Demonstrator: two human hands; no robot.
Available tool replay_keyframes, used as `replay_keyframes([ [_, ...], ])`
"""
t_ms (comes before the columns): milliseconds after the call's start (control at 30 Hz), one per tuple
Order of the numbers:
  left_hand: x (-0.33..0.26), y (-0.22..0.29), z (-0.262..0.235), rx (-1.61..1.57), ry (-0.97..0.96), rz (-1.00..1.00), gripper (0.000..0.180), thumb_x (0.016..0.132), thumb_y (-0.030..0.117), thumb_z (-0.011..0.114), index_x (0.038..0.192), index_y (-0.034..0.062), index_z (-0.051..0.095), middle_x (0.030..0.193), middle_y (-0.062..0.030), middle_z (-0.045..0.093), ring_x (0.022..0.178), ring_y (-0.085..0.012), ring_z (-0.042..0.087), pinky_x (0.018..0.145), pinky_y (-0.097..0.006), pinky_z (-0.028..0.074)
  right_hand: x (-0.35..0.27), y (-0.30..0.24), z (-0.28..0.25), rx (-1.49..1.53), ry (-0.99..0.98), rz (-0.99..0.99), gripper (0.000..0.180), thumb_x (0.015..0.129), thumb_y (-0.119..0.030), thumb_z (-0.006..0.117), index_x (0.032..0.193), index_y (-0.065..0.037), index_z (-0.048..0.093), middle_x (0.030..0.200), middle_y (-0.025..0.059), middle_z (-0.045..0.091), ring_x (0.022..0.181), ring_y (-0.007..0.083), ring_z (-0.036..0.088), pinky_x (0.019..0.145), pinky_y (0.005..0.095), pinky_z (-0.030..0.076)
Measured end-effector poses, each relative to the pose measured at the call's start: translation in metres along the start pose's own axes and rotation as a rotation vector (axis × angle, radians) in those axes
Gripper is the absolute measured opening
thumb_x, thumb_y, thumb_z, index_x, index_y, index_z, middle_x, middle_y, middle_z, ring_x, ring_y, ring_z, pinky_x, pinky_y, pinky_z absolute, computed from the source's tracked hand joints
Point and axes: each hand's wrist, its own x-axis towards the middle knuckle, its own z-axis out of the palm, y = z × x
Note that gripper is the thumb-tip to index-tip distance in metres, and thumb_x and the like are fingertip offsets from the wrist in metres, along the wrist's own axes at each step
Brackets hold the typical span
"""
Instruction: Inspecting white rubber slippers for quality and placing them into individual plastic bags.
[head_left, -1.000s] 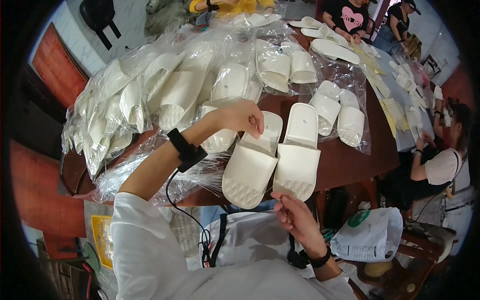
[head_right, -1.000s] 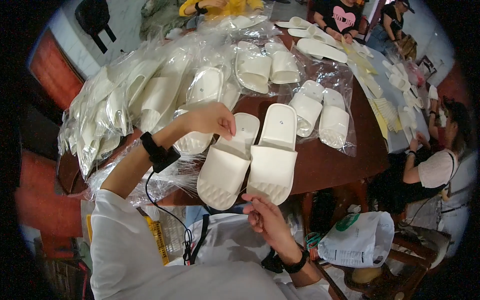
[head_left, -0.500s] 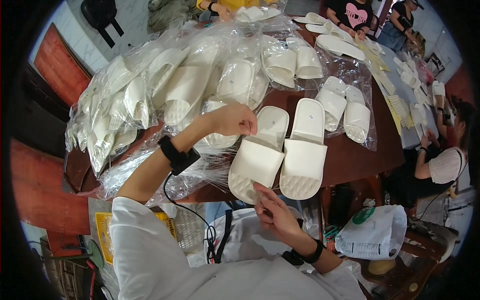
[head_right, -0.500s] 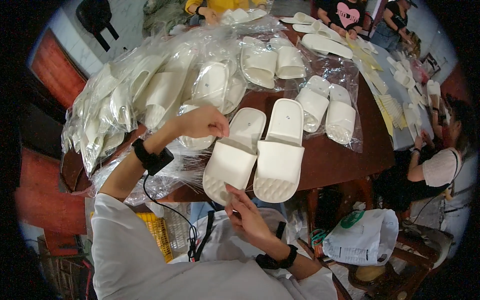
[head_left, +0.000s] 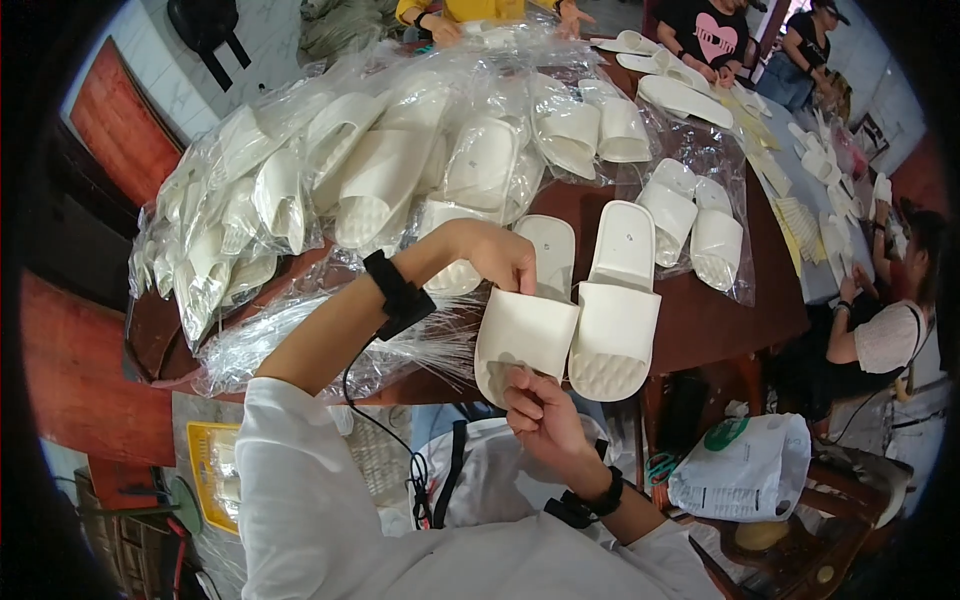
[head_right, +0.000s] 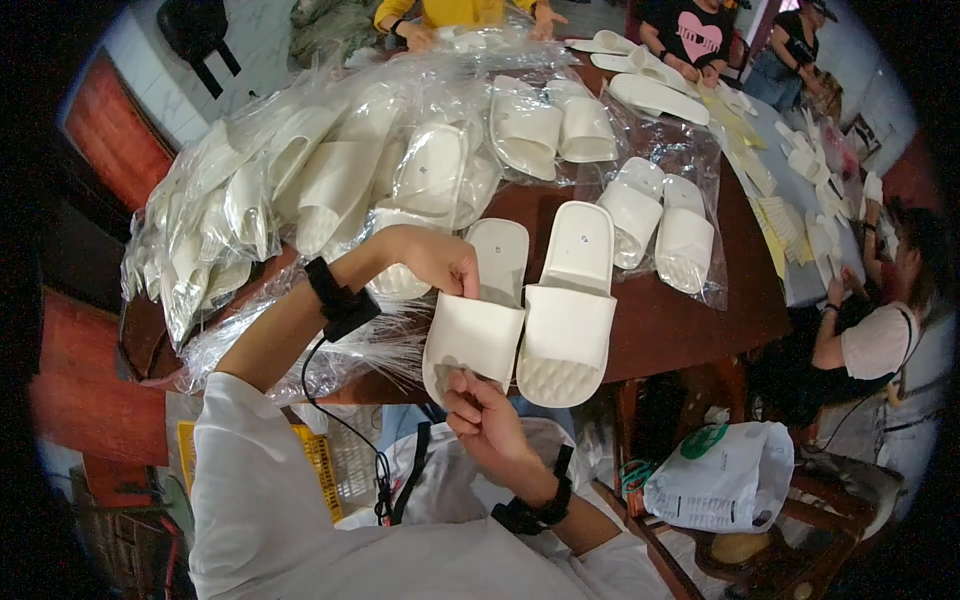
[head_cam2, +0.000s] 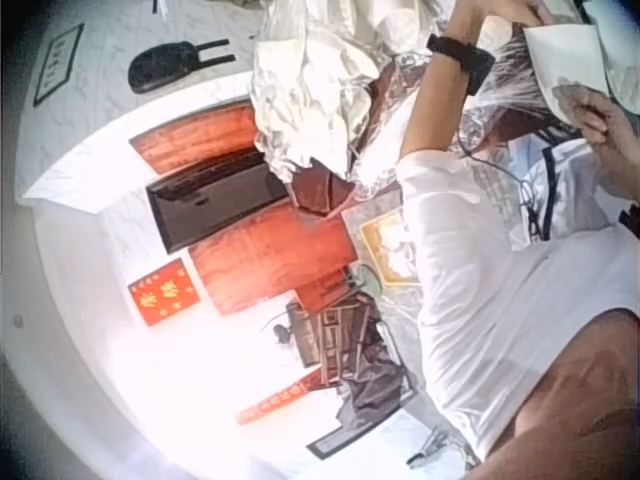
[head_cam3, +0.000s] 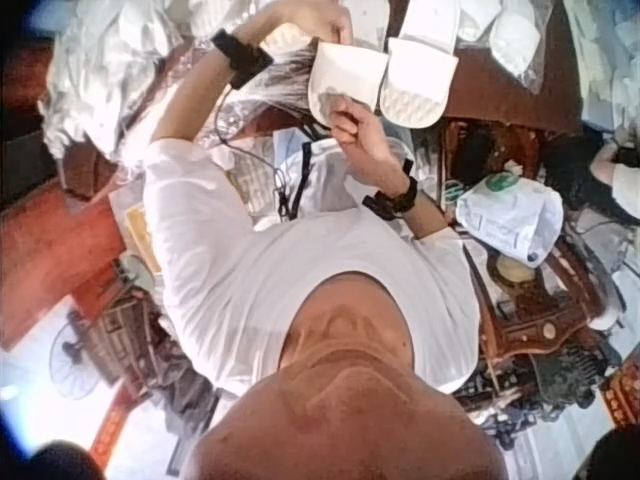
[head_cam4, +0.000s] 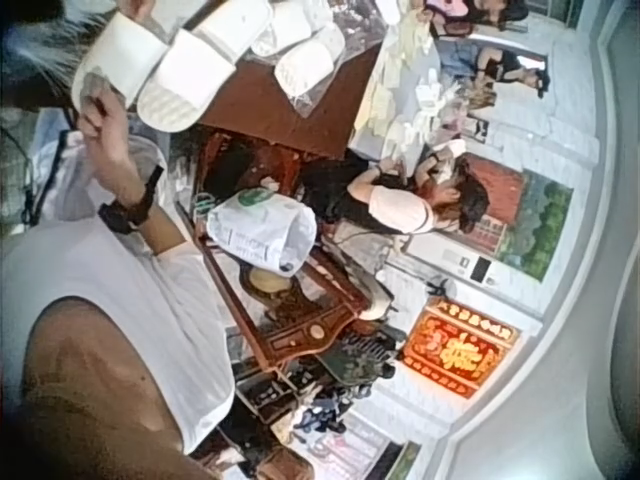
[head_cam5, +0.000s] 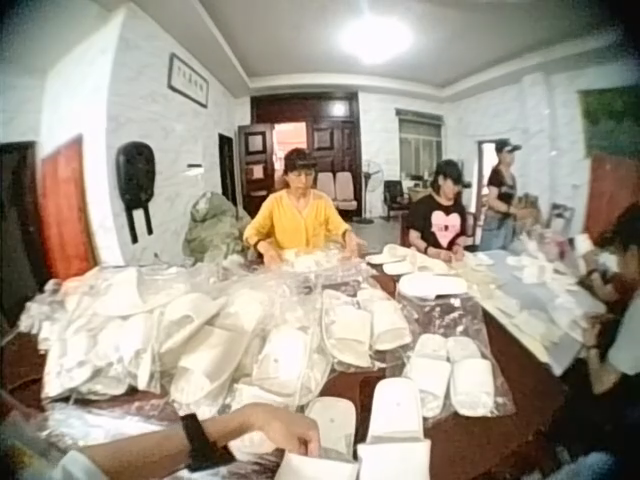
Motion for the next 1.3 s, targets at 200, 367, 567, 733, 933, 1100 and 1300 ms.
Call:
replay_keyframes([
  [200,0.027,-0.012,-0.013,-0.350,-0.327,-0.154,0.022,0.082,0.001,0.062,0.102,-0.0031,0.067,0.085,-0.0038,0.069,0.074,-0.0077,0.062,0.066,-0.023,0.048,0.007,0.004,-0.004,0.049,-0.096,0.023,0.009,0.092,-0.013,0.048,0.084,-0.008,0.047,0.075,-0.0040,0.043,0.052,0.0031,0.030,0.046,0.0189,0.023],
  [367,0.041,-0.010,-0.017,-0.315,-0.425,-0.243,0.022,0.081,0.001,0.063,0.102,-0.0016,0.065,0.085,-0.0040,0.068,0.072,-0.0121,0.064,0.064,-0.027,0.051,0.012,0.006,-0.008,0.196,-0.104,0.039,0.009,0.088,-0.010,0.048,0.080,-0.007,0.046,0.075,-0.0039,0.043,0.050,0.0043,0.032,0.043,0.0198,0.025],
  [567,0.042,-0.013,-0.014,-0.337,-0.419,-0.278,0.025,0.080,-0.001,0.064,0.104,-0.0012,0.063,0.088,-0.0050,0.067,0.073,-0.0161,0.066,0.065,-0.030,0.054,0.010,0.007,-0.001,0.092,-0.022,-0.020,0.011,0.091,-0.010,0.048,0.080,-0.010,0.047,0.074,-0.0051,0.043,0.050,0.0039,0.031,0.043,0.0198,0.024],
  [733,0.039,-0.012,-0.015,-0.321,-0.392,-0.265,0.024,0.079,-0.001,0.064,0.103,-0.0012,0.062,0.087,-0.0053,0.066,0.076,-0.0162,0.065,0.067,-0.030,0.054,0.007,0.014,0.005,0.023,0.030,-0.112,0.020,0.100,-0.022,0.046,0.083,-0.012,0.047,0.073,-0.0049,0.045,0.050,0.0034,0.029,0.043,0.0196,0.022],
  [933,0.030,-0.013,-0.011,-0.317,-0.344,-0.225,0.023,0.083,0.005,0.063,0.105,-0.0013,0.062,0.090,-0.0050,0.066,0.078,-0.0160,0.064,0.070,-0.030,0.053,0.006,0.020,0.017,-0.220,0.204,-0.202,0.023,0.101,-0.028,0.047,0.083,-0.013,0.047,0.069,-0.0053,0.044,0.049,0.0028,0.029,0.042,0.0193,0.023],
  [1100,0.011,0.021,-0.003,-0.365,-0.082,-0.237,0.030,0.087,0.019,0.066,0.108,-0.0021,0.060,0.094,-0.0053,0.066,0.086,-0.0128,0.062,0.076,-0.028,0.048,0.003,0.019,0.013,-0.330,0.270,-0.263,0.026,0.100,-0.029,0.050,0.081,-0.013,0.050,0.067,-0.0053,0.046,0.049,0.0023,0.030,0.042,0.0198,0.023],
  [1300,0.005,-0.002,0.023,-0.318,-0.042,0.049,0.026,0.089,0.015,0.064,0.106,-0.0022,0.055,0.097,-0.0046,0.063,0.089,-0.0103,0.057,0.080,-0.026,0.045,-0.001,0.014,0.016,-0.467,0.367,-0.260,0.031,0.097,-0.032,0.056,0.077,-0.009,0.056,0.062,-0.0053,0.048,0.043,0.0017,0.029,0.039,0.0201,0.022],
])
